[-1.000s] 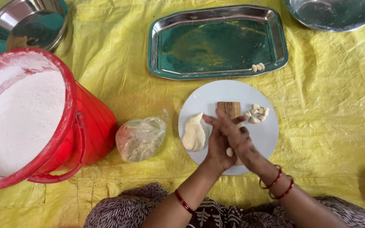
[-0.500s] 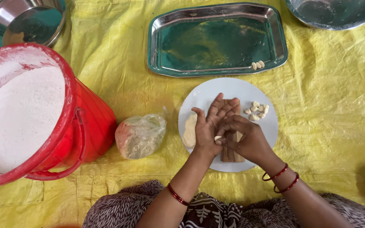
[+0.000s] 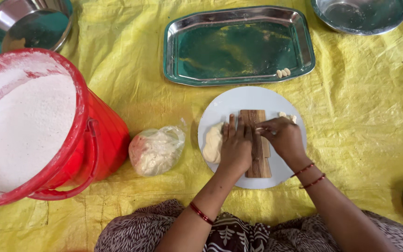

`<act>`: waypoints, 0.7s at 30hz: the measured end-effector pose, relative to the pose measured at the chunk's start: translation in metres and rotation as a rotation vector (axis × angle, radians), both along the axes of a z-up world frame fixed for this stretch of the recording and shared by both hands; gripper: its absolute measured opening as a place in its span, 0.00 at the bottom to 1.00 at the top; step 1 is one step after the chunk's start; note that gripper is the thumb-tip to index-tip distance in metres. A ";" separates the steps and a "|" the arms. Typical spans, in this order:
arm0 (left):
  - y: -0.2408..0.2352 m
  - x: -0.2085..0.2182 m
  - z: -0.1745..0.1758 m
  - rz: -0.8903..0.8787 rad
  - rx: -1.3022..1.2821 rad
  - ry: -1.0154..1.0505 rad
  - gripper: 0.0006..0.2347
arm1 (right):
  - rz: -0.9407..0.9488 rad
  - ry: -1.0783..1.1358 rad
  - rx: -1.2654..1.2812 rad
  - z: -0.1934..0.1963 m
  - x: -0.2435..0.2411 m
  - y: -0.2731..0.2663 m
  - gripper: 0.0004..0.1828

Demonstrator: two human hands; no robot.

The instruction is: The person kneads a piece of dough on a white plate, then uses a wooden ridged tool to press and shape small pieces of dough into uniform shapes. The shaped pieces are placed on a metal tray.

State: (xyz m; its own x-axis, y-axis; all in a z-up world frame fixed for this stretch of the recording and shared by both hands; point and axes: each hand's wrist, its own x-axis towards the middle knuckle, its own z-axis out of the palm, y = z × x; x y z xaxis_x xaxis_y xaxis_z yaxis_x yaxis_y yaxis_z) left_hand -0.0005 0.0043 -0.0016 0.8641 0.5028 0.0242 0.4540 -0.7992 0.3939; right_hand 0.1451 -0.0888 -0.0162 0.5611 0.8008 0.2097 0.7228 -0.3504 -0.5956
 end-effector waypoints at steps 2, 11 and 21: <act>-0.003 0.000 -0.008 -0.008 0.035 -0.042 0.43 | 0.101 -0.114 0.046 -0.002 -0.004 0.003 0.08; -0.004 0.004 -0.015 -0.028 0.106 0.063 0.32 | -0.017 -0.168 -0.194 0.012 0.002 0.024 0.26; -0.005 0.003 -0.013 -0.029 0.251 0.096 0.34 | -0.054 -0.184 -0.308 0.021 0.039 0.068 0.20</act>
State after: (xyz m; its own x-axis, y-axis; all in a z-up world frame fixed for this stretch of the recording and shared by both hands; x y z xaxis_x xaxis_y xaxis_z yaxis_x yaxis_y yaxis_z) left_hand 0.0026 -0.0011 -0.0146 0.8822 0.4667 0.0623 0.4555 -0.8795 0.1377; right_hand 0.1841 -0.0206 0.0046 0.5793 0.8126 0.0645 0.7838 -0.5336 -0.3176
